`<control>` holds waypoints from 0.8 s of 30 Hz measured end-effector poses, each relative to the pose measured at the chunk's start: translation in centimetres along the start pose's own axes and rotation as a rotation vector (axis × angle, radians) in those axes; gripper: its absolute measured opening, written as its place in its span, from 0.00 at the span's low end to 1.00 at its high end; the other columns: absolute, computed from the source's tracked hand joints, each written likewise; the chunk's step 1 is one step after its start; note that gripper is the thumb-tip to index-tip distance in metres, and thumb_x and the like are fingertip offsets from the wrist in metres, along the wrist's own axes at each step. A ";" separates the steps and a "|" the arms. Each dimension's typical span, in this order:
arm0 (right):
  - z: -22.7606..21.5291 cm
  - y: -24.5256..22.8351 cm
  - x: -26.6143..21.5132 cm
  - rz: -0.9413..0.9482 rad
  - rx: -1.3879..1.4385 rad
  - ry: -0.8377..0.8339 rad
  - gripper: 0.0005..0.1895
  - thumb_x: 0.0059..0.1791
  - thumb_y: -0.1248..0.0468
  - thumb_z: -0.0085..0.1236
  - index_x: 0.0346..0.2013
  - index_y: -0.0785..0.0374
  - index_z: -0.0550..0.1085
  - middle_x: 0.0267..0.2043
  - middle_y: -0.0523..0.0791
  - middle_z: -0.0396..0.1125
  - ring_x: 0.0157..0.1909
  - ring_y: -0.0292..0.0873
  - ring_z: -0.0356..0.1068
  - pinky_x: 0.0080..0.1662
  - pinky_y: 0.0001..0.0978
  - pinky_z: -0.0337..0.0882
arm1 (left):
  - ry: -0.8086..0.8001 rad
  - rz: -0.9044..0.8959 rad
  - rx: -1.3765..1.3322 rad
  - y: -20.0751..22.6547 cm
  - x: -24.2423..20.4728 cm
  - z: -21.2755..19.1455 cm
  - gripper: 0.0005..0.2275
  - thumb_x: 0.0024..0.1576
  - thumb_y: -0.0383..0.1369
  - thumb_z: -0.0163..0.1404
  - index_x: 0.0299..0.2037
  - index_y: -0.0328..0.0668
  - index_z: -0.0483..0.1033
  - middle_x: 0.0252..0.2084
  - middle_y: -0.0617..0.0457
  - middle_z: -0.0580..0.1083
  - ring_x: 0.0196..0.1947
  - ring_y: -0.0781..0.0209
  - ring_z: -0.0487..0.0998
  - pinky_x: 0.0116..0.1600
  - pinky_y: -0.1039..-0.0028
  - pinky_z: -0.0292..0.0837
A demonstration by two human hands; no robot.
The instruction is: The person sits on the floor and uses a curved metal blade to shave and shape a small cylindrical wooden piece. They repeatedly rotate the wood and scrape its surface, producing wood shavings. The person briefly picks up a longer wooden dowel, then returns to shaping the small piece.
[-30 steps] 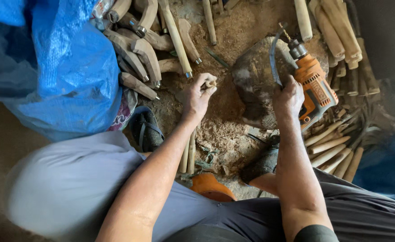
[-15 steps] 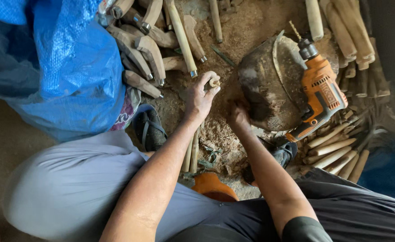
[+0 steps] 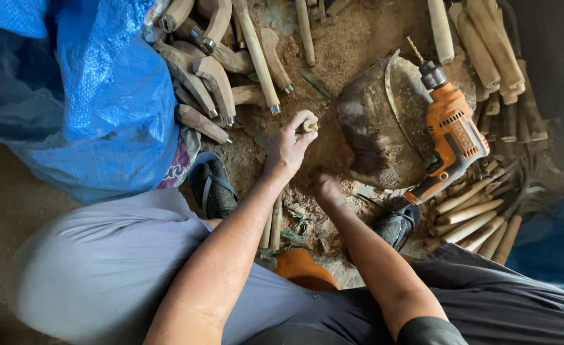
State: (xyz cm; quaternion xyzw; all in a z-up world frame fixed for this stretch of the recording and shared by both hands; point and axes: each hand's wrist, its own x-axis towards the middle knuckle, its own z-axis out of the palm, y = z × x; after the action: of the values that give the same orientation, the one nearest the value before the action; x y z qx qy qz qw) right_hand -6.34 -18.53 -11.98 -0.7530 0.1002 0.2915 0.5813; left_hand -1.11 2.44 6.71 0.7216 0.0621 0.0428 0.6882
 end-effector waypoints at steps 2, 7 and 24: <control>-1.3 -3.7 0.2 -0.287 -0.504 0.119 0.13 0.56 0.62 0.51 0.48 0.61 0.81 0.44 0.51 0.78 0.41 0.42 0.79 0.40 0.33 0.80 | -0.026 -0.046 0.052 -0.2 -0.1 0.3 0.15 0.60 0.25 0.56 0.55 0.50 0.73 0.50 0.54 0.79 0.50 0.62 0.81 0.54 0.71 0.80; -4.4 -16.7 -1.2 -0.150 -0.254 0.306 0.11 0.51 0.70 0.64 0.49 0.64 0.79 0.40 0.50 0.77 0.32 0.40 0.74 0.32 0.33 0.76 | -0.063 -0.017 0.084 -0.6 -0.3 1.1 0.15 0.57 0.26 0.58 0.54 0.50 0.74 0.46 0.54 0.81 0.46 0.61 0.83 0.50 0.72 0.82; -1.5 -26.6 -7.0 -0.751 -0.811 0.268 0.13 0.51 0.78 0.57 0.51 0.69 0.77 0.52 0.52 0.73 0.48 0.49 0.77 0.49 0.35 0.80 | -0.138 -0.067 0.235 -2.8 0.2 2.0 0.14 0.63 0.30 0.54 0.57 0.55 0.72 0.47 0.51 0.81 0.43 0.60 0.84 0.49 0.71 0.83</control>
State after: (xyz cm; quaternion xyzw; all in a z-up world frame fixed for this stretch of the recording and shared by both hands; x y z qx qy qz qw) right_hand 1.49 -13.15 13.86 -0.9304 -0.2214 -0.0183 0.2916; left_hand -0.68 0.61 3.79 0.7959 0.0431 -0.0378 0.6028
